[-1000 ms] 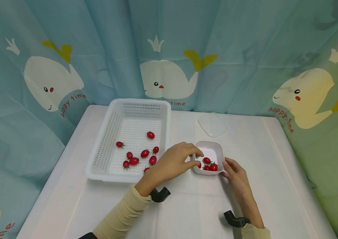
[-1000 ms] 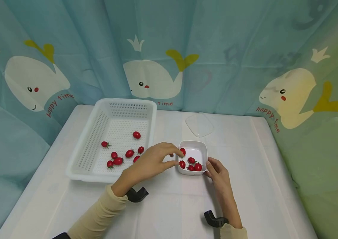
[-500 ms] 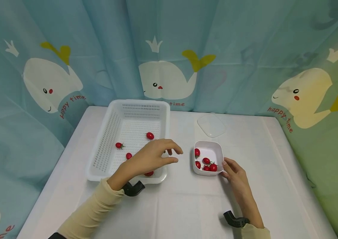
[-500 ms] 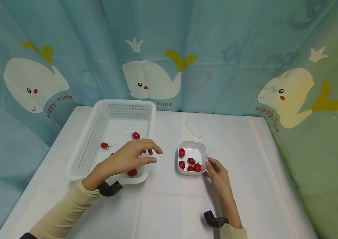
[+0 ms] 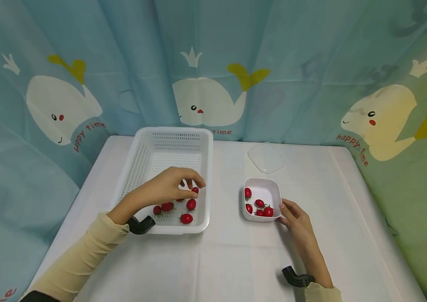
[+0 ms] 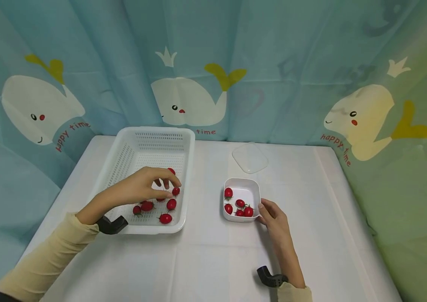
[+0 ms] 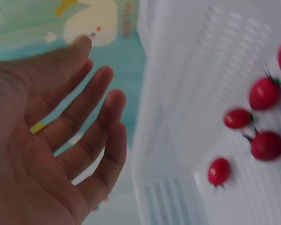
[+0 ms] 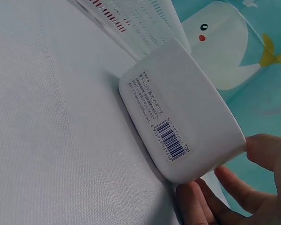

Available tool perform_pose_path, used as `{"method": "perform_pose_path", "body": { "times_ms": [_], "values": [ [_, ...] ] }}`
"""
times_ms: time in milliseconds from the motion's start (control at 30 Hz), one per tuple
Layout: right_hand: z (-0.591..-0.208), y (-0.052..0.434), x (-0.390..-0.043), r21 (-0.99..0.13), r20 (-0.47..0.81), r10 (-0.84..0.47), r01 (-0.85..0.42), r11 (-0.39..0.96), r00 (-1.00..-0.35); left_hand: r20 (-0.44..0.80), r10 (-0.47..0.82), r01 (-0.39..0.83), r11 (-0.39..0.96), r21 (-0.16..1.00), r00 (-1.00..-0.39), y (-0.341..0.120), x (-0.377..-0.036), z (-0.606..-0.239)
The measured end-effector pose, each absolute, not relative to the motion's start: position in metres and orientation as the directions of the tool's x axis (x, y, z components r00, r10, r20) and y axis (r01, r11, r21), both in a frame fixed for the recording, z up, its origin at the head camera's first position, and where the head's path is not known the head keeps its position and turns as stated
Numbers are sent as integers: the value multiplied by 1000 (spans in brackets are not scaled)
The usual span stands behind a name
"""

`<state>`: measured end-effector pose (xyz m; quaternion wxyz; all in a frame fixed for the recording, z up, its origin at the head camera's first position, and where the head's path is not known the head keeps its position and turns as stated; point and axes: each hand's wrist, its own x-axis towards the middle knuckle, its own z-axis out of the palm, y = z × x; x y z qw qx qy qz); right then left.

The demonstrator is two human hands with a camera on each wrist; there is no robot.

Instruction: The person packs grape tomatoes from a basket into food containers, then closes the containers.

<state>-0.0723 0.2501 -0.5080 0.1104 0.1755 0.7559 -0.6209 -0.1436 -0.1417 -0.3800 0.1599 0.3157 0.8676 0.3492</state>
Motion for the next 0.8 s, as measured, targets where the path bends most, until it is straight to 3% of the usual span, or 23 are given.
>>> {"method": "perform_pose_path", "body": {
  "times_ms": [433, 800],
  "values": [
    [-506, 250, -71, -899, -386, 128, 404, 169, -913, -207, 683, 400, 616, 679, -700, -186, -185, -417],
    [-507, 250, -71, -899, -383, 133, 402, 177, -914, -337, 704, 328, 629, 705, -625, -191, -202, -441]
  ]
}}
